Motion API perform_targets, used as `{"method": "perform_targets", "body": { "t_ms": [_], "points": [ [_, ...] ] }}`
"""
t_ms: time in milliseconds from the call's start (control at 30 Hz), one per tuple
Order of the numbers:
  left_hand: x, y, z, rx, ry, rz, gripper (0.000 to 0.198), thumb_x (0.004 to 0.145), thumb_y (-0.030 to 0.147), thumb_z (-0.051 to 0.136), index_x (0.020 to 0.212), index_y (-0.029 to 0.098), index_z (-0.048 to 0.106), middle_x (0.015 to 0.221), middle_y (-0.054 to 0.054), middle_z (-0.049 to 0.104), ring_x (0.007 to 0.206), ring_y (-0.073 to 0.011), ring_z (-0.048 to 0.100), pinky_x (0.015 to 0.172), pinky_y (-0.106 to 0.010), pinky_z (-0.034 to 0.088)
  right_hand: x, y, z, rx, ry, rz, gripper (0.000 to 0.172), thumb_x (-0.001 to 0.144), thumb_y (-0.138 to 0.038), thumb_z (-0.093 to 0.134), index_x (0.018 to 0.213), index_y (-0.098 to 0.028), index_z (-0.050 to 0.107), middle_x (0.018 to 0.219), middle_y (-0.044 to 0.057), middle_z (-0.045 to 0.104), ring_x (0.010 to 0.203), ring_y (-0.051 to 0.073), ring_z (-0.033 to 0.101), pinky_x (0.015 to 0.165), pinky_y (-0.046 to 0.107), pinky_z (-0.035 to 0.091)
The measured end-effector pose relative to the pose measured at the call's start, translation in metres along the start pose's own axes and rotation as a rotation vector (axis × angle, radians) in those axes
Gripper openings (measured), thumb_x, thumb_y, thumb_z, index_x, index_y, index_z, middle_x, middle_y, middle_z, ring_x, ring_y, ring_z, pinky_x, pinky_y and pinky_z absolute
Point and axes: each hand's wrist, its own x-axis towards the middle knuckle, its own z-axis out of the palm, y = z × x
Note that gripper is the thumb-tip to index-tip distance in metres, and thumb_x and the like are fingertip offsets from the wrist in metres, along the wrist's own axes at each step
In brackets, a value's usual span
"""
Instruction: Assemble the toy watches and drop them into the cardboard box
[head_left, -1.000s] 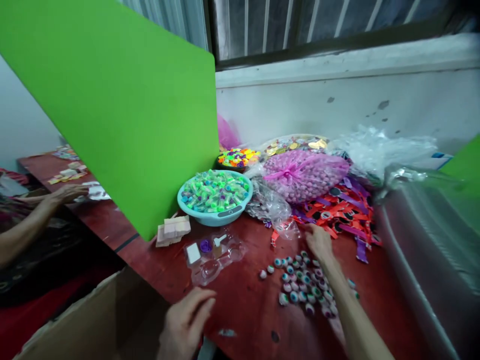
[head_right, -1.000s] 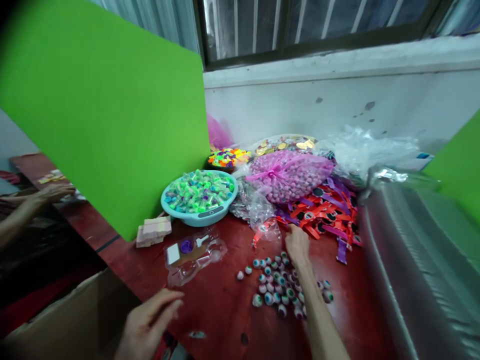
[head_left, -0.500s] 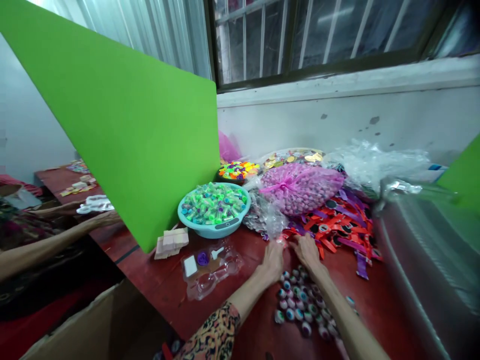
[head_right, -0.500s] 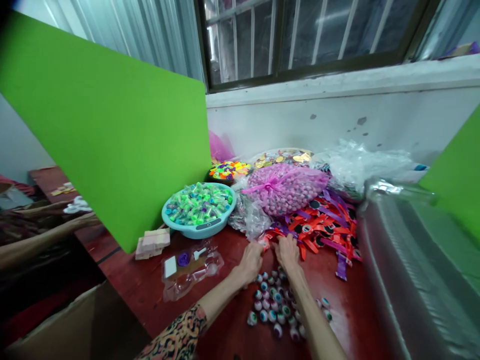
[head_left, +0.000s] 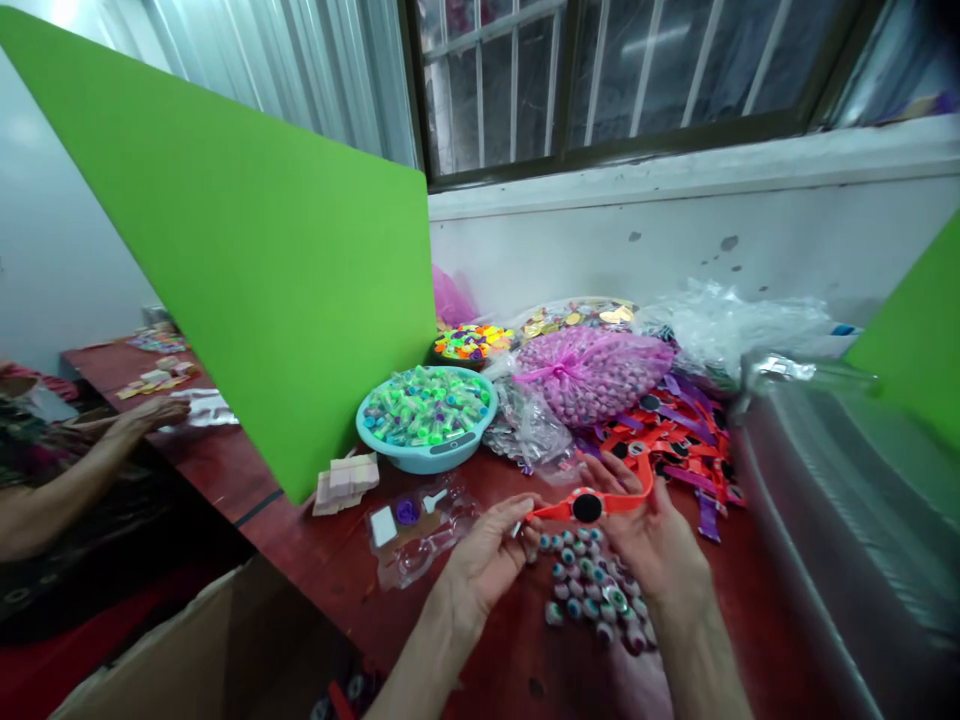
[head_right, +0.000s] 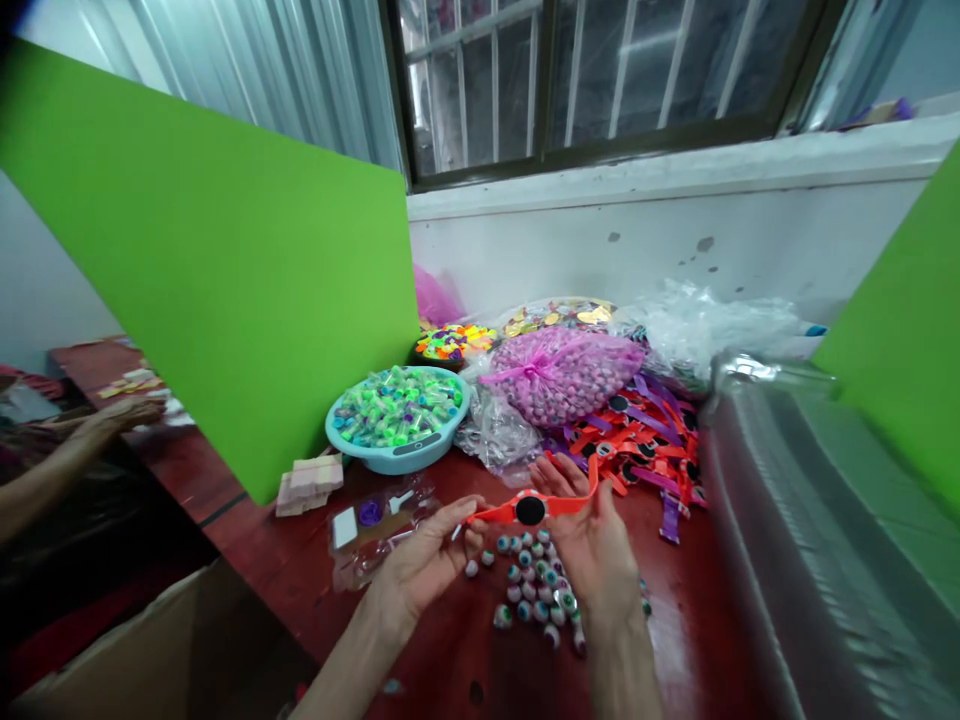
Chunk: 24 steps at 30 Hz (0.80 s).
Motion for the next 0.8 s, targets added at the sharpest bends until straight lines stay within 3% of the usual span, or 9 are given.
{"method": "perform_targets", "body": {
  "t_ms": [133,267,367,467,533,600,667,800],
  "points": [
    [-0.027,-0.005,-0.016,-0.129,0.117,0.023,0.031,0.090,0.004,0.046,0.066,0.003,0.066,0.070,-0.010,0.064,0.057,-0.0074,0.061,0.054,-0.015,0.052,-0.040,0.007,0.015,0.295,0.141,-0.075,0.030,0.078,-0.046,0.067,0.088,-0.017,0.068,0.074,0.000,0.066,0.071,0.011,0.064,0.068,0.020,0.054],
    [-0.040,-0.012,-0.032,-0.164,0.215,0.206,0.026,0.082,-0.007,0.051,0.068,0.007,0.066,0.070,-0.006,0.066,0.061,-0.0071,0.063,0.060,-0.015,0.053,-0.062,0.024,0.024,0.308,0.183,-0.049,0.023,0.065,-0.033,0.080,0.076,-0.018,0.066,0.058,-0.006,0.058,0.055,0.007,0.058,0.063,0.017,0.053],
    [-0.044,-0.016,-0.044,-0.123,0.261,0.356,0.010,0.069,0.000,0.071,0.069,0.009,0.067,0.059,-0.001,0.064,0.048,-0.0075,0.056,0.045,-0.014,0.045,-0.074,0.041,0.032,0.015,0.329,-0.170,0.029,0.069,-0.043,0.074,0.080,-0.017,0.067,0.067,0.001,0.068,0.065,0.015,0.065,0.065,0.027,0.055],
    [-0.043,-0.016,-0.055,-0.088,0.303,0.515,0.018,0.060,0.017,0.082,0.070,0.012,0.068,0.058,0.001,0.063,0.048,-0.0068,0.053,0.045,-0.014,0.042,-0.085,0.057,0.040,-0.544,0.575,-0.552,0.038,0.080,-0.046,0.062,0.096,-0.013,0.070,0.084,0.010,0.073,0.079,0.023,0.067,0.078,0.037,0.052],
    [-0.042,-0.014,-0.062,-0.009,0.348,0.667,0.020,0.062,0.025,0.082,0.072,0.013,0.069,0.063,0.002,0.064,0.056,-0.0068,0.055,0.054,-0.014,0.044,-0.092,0.067,0.043,-0.795,0.609,-0.802,0.040,0.084,-0.041,0.058,0.108,-0.010,0.068,0.095,0.013,0.072,0.088,0.024,0.066,0.087,0.039,0.048],
    [-0.041,-0.012,-0.068,0.132,0.401,0.800,0.021,0.067,0.030,0.078,0.077,0.013,0.071,0.064,0.002,0.064,0.056,-0.0068,0.053,0.053,-0.014,0.042,-0.100,0.073,0.044,-0.857,0.445,-0.892,0.040,0.085,-0.037,0.057,0.115,-0.012,0.065,0.099,0.012,0.071,0.088,0.023,0.066,0.086,0.037,0.049],
    [-0.042,-0.011,-0.071,0.260,0.442,0.847,0.023,0.070,0.032,0.074,0.084,0.014,0.072,0.065,0.000,0.065,0.053,-0.0077,0.052,0.050,-0.016,0.041,-0.108,0.076,0.045,-0.819,0.196,-0.833,0.038,0.084,-0.037,0.060,0.116,-0.018,0.066,0.092,0.007,0.072,0.082,0.020,0.066,0.076,0.031,0.052],
    [-0.053,-0.014,-0.068,0.411,0.405,0.722,0.027,0.070,0.026,0.073,0.094,0.014,0.072,0.074,-0.005,0.072,0.062,-0.0146,0.062,0.058,-0.021,0.047,-0.117,0.078,0.048,-0.791,-0.184,-0.620,0.028,0.074,-0.034,0.072,0.101,-0.026,0.074,0.069,0.001,0.066,0.061,0.015,0.062,0.054,0.021,0.048]
  ]
}}
